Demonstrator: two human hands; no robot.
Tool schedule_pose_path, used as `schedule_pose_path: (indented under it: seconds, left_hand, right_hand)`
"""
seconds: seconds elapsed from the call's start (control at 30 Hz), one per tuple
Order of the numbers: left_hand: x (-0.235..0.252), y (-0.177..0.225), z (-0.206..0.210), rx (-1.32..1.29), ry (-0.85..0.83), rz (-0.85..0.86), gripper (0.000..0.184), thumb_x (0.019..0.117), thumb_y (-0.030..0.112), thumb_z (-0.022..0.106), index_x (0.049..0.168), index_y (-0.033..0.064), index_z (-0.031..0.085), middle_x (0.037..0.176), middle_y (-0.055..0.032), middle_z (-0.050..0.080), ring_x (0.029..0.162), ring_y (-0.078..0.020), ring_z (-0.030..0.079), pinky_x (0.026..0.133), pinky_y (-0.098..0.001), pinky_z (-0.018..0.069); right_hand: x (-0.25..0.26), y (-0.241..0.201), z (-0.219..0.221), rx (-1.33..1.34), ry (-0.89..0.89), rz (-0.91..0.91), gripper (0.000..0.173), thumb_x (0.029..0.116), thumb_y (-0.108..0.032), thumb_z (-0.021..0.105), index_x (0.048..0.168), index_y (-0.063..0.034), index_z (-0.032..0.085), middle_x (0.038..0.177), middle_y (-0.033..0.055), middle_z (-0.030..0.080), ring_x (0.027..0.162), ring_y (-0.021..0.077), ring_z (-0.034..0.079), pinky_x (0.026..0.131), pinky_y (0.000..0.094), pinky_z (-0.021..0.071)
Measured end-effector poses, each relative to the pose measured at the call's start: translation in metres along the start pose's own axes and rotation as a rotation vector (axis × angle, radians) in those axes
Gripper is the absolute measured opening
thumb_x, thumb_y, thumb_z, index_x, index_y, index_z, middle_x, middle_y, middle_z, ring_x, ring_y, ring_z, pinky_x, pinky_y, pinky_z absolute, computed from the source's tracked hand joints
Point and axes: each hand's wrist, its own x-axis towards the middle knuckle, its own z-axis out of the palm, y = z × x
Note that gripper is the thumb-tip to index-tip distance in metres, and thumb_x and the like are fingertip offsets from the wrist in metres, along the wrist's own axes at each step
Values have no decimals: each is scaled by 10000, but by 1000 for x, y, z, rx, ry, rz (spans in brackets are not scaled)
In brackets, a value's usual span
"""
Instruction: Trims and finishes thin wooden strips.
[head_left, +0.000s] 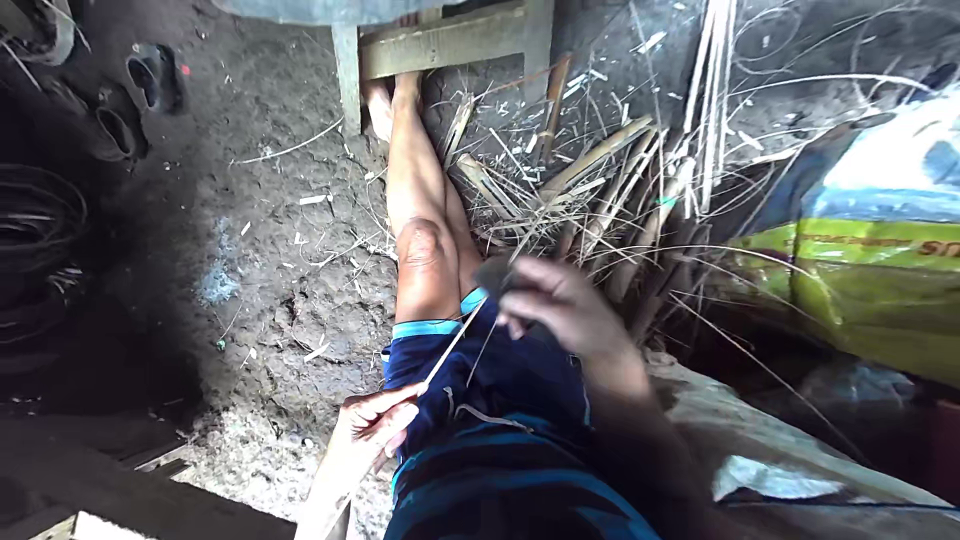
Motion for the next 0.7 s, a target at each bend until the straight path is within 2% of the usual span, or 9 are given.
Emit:
schedule_pose_path:
  seconds: [0.1,0.27,0.43,0.5,0.57,0.6,0.63,0.7]
  left_hand:
    - [-6,6,-2,-13,-39,-8,273,1032,207,601,1253,120,736,617,159,583,468,121,427,421,-60,343]
    - [-25,15,1,4,-38,40,278,1035,221,597,1267,153,735,612,157,583,470,122,437,421,-60,347]
    - [-49,27,2,42,-20,71,272,1027,230,609,1258,184,744,628,164,599,473,118,439,428,-70,355]
    - [-59,31,3,63,8,71,257,1014,199,621,1230,172,758,617,162,598,467,108,441,425,-81,354]
    - [-69,33,1,86,57,81,250,1005,184,630,1213,159,765,617,157,609,457,98,449,417,-87,366]
    - [-73,35,0,94,94,88,254,1005,155,620,1215,143,763,614,155,611,454,93,454,417,-92,374]
    - [-76,37,2,109,138,104,267,996,98,598,1209,114,757,608,155,610,447,90,455,416,-94,377]
    - [-77,41,7,166,179,157,291,978,32,582,1210,86,749,612,152,617,454,89,460,424,-94,378]
  right_hand:
    - [6,6,19,210,-161,-73,101,968,-96,627,1033,-109,704,778,-21,722,590,26,653,542,175,564]
    - [14,-16,6,243,-173,-133,111,973,-122,635,969,-156,739,759,-21,730,579,24,652,537,167,557]
    - [22,-47,-21,61,88,-250,217,979,-108,532,872,-210,692,731,-93,706,558,-13,615,512,160,534]
    - [25,-55,-42,89,236,-244,243,1022,-123,466,963,-208,686,742,-109,697,554,-14,599,521,151,522]
    - [29,-52,-69,202,387,-172,230,1090,-216,395,1139,-207,620,788,-136,667,580,-36,592,557,126,527]
    - [33,-45,-83,257,471,-130,206,1107,-272,392,1178,-221,579,819,-145,656,602,-41,585,576,128,517]
    - [37,-34,-95,270,563,-90,185,1106,-289,423,1196,-206,561,858,-124,666,622,-26,598,584,145,526]
    - [41,-5,-108,116,689,-3,238,1087,-222,485,1274,-98,566,949,-23,679,700,39,634,632,214,552]
